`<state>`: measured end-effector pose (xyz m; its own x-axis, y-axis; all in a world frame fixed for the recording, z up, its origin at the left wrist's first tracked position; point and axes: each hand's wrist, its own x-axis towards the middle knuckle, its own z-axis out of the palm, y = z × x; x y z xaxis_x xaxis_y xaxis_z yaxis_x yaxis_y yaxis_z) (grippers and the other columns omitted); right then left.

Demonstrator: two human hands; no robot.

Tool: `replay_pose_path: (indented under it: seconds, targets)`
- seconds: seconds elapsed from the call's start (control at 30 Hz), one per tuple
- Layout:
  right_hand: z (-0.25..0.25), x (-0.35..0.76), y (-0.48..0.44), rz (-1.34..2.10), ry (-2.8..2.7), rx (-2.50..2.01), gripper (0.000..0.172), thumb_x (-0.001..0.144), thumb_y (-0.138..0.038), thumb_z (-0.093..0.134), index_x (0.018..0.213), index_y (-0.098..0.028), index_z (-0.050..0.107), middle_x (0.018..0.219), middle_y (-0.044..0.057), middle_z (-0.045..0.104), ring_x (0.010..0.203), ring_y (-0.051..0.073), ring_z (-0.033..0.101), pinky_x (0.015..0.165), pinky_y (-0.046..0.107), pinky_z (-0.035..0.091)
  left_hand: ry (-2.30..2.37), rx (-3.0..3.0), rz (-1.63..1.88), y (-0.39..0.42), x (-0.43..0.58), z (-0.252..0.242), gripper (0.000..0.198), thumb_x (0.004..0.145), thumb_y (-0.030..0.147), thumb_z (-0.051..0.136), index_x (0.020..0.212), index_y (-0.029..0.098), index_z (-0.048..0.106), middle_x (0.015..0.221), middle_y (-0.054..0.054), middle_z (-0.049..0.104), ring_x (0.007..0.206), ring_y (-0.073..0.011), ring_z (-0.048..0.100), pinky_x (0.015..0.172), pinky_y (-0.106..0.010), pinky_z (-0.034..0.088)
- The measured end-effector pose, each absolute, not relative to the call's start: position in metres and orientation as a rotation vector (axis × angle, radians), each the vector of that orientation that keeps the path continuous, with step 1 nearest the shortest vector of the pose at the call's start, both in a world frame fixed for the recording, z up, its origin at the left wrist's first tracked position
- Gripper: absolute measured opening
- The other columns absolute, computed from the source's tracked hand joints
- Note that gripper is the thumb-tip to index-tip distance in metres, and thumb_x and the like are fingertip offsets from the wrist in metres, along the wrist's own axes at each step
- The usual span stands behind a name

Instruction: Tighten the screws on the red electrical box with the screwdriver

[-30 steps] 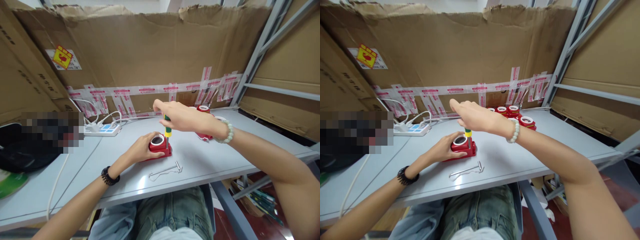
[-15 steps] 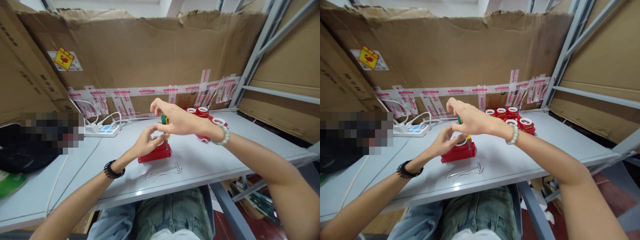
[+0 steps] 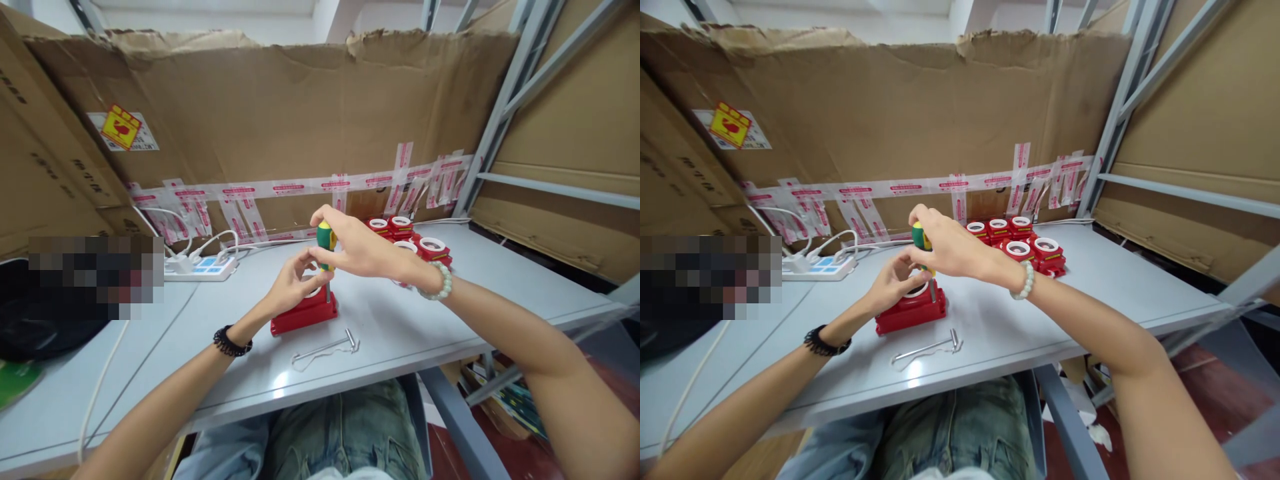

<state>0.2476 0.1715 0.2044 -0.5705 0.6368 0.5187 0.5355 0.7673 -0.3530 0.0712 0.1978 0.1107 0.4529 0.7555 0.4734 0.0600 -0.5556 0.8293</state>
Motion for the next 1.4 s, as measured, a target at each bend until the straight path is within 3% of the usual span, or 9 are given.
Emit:
replay_pose_path:
  seconds: [0.13,0.33,0.5,0.67,0.87,1.03,1.13,1.23,1.4]
  targets:
    - [0.207,0.246,0.168,0.314,-2.323,-0.835,0.019,0.085,-0.022,0.058,0.095,-0.019,0.044,0.085,0.001,0.054,0.073,0.013,0.049,0.068,0.029,0.039,0.662,1.939,1.185,0.199,0.072,0.110,0.049,0.077,0.050,0.074,0.115,0.023,0.059,0.121,-0.007,0.064,0.109,-0.0231,0.060,0.091,-0.035,0.049]
    - [0.209,0.247,0.166,0.331,-2.315,-0.878,0.023,0.079,-0.021,0.060,0.099,-0.018,0.047,0.080,-0.002,0.054,0.070,0.012,0.047,0.066,0.027,0.036,0.618,1.912,1.161,0.199,0.070,0.110,0.030,0.084,0.046,0.069,0.096,0.018,0.065,0.092,-0.004,0.068,0.089,-0.0185,0.061,0.082,-0.031,0.048]
    - [0.207,0.248,0.168,0.378,-2.304,-0.800,0.018,0.079,-0.021,0.060,0.093,-0.018,0.049,0.081,0.000,0.057,0.070,0.012,0.049,0.067,0.027,0.038,0.618,1.909,1.213,0.201,0.071,0.108,0.041,0.079,0.044,0.074,0.112,0.023,0.061,0.111,-0.004,0.065,0.099,-0.0191,0.060,0.086,-0.030,0.048]
    - [0.209,0.249,0.165,0.366,-2.308,-0.864,0.030,0.075,-0.019,0.062,0.103,-0.016,0.052,0.084,0.000,0.059,0.072,0.013,0.051,0.067,0.028,0.039,0.592,1.919,1.155,0.196,0.072,0.112,0.030,0.086,0.048,0.065,0.091,0.018,0.065,0.092,-0.004,0.068,0.089,-0.0186,0.062,0.082,-0.031,0.049]
    - [0.208,0.251,0.164,0.374,-2.316,-0.829,0.029,0.077,-0.015,0.059,0.104,-0.017,0.051,0.086,0.001,0.059,0.075,0.013,0.052,0.069,0.028,0.040,0.622,1.946,1.200,0.196,0.075,0.113,0.045,0.080,0.048,0.071,0.116,0.023,0.060,0.118,-0.006,0.065,0.109,-0.0231,0.059,0.089,-0.033,0.048]
    - [0.207,0.253,0.161,0.362,-2.300,-0.887,0.035,0.078,-0.022,0.062,0.110,-0.017,0.049,0.084,0.000,0.058,0.072,0.013,0.051,0.067,0.027,0.039,0.653,1.945,1.165,0.194,0.073,0.116,0.029,0.084,0.046,0.067,0.091,0.019,0.063,0.089,-0.003,0.066,0.087,-0.0182,0.060,0.081,-0.031,0.048]
    - [0.206,0.254,0.161,0.353,-2.287,-0.891,0.031,0.080,-0.024,0.062,0.106,-0.017,0.048,0.081,-0.001,0.056,0.070,0.013,0.050,0.065,0.027,0.039,0.727,1.950,1.244,0.192,0.075,0.118,0.032,0.076,0.041,0.076,0.096,0.021,0.060,0.098,-0.002,0.064,0.091,-0.0177,0.058,0.082,-0.030,0.047]
    - [0.205,0.255,0.161,0.402,-2.299,-0.849,0.039,0.077,-0.014,0.059,0.112,-0.017,0.045,0.087,0.000,0.056,0.074,0.013,0.052,0.066,0.026,0.040,0.686,1.998,1.148,0.190,0.074,0.119,0.030,0.084,0.042,0.067,0.104,0.022,0.061,0.111,-0.005,0.063,0.104,-0.0207,0.057,0.090,-0.033,0.045]
    - [0.204,0.255,0.160,0.369,-2.270,-0.875,0.032,0.079,-0.024,0.062,0.106,-0.018,0.047,0.083,-0.001,0.056,0.070,0.012,0.050,0.066,0.027,0.040,0.794,1.968,1.126,0.186,0.073,0.122,0.025,0.080,0.039,0.072,0.090,0.019,0.062,0.093,-0.003,0.064,0.091,-0.0193,0.058,0.077,-0.029,0.047]
